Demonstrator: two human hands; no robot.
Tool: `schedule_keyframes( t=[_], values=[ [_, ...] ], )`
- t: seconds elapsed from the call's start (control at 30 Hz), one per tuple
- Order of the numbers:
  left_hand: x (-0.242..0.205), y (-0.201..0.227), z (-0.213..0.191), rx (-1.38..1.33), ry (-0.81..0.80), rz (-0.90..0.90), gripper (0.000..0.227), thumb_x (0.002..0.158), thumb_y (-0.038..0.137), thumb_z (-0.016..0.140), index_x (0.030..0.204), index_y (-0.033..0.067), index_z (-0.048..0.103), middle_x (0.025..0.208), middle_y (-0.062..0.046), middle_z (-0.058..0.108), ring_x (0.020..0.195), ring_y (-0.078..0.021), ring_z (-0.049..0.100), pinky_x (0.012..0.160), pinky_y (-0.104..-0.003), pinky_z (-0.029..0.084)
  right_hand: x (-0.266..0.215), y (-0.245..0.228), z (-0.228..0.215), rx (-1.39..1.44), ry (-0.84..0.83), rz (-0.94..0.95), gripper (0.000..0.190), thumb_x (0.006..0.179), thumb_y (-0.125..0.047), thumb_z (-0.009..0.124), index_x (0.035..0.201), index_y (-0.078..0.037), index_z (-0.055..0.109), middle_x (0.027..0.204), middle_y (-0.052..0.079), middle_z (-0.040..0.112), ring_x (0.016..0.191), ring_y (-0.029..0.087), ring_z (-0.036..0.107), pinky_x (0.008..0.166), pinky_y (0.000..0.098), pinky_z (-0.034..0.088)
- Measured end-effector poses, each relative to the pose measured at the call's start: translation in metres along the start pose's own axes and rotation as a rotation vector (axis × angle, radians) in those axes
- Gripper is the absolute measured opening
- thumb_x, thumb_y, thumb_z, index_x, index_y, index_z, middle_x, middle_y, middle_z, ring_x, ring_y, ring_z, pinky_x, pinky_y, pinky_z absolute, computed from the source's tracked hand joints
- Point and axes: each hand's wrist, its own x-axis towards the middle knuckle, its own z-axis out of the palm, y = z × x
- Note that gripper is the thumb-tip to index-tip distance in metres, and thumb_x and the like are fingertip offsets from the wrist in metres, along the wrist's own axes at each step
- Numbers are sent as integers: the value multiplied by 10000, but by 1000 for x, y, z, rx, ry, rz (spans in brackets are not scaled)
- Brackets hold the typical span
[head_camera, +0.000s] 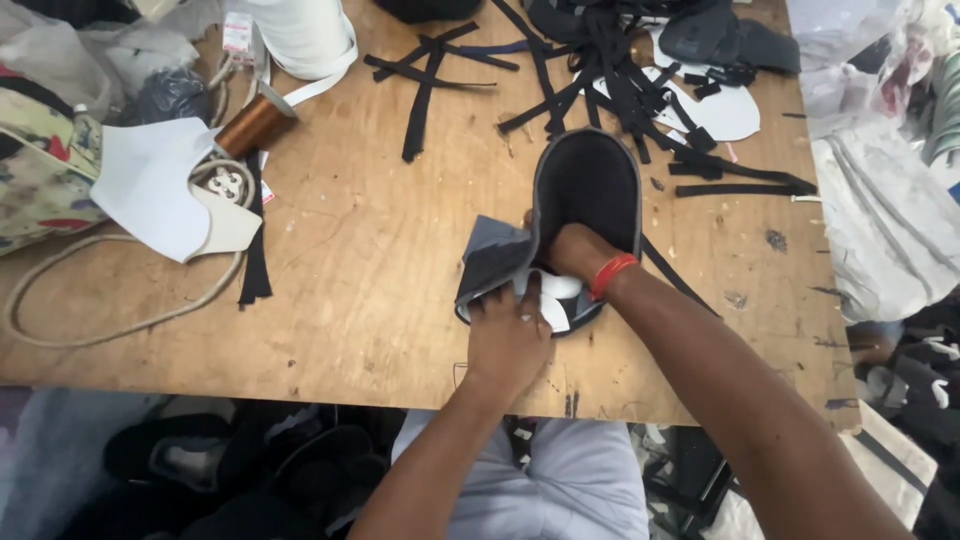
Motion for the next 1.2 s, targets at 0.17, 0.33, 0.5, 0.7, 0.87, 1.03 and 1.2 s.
schedule_keyframes(
  t=[0.17, 0.33, 0.5, 0.7, 0.87, 1.03, 1.2],
  values=[
    [-1, -3, 7, 51, 10, 30, 568, 895, 305, 533, 1392, 43, 614, 1419, -260, 534, 1180, -419, 523, 977, -617, 426, 40, 58, 47, -611, -126, -451, 323, 990, -366, 530, 1085, -175, 773, 1018, 166, 750, 908, 370, 723, 794, 488, 554],
    [-8, -12, 12, 62, 120, 151, 379, 860, 284, 570, 1108, 52, 738, 1223, -205, 631, 1169, -424, 560, 941, -629, 421, -32, -15, 40, -448, -126, -398, 306, 892, -326, 647, 924, -64, 801, 942, 191, 746, 908, 344, 723, 800, 428, 577],
    [-2, -16, 48, -32, 240, 150, 273, 874, 266, 602, 964, 66, 764, 1152, -131, 688, 1095, -363, 619, 967, -553, 457, -73, -31, 30, 123, -182, -268, 203, 823, -116, 615, 934, -55, 774, 876, 178, 745, 848, 304, 760, 703, 397, 589],
    [13, -5, 43, -404, 228, 56, 382, 883, 226, 588, 1198, 53, 717, 1212, -130, 720, 1180, -298, 632, 1015, -461, 461, -78, 10, 73, 97, 30, -44, 167, 842, -103, 593, 899, 16, 695, 870, 202, 728, 834, 307, 736, 683, 435, 600],
    [11, -31, 99, -115, 248, 181, 395, 931, 229, 613, 1299, 99, 670, 1276, -108, 702, 1185, -289, 658, 1037, -433, 474, -99, -6, 81, 386, 316, -247, 435, 938, -78, 396, 1327, 7, 570, 1310, 209, 625, 1277, 318, 534, 1150, 454, 339],
    [13, -4, 14, -179, 227, 297, 571, 877, 311, 631, 1368, 21, 609, 1353, -164, 654, 1243, -326, 608, 1062, -447, 444, -114, -19, 56, 26, 461, -340, 488, 955, -86, 469, 1437, -8, 478, 1447, 228, 549, 1374, 361, 470, 1202, 470, 278],
    [7, -23, -18, -213, 228, 529, 653, 891, 390, 624, 1391, -26, 567, 1432, -240, 602, 1338, -403, 523, 1116, -493, 386, -121, -26, 32, 349, 173, -111, 551, 896, -89, 460, 1442, -23, 501, 1173, 204, 695, 1061, 319, 703, 928, 417, 559]
  ],
)
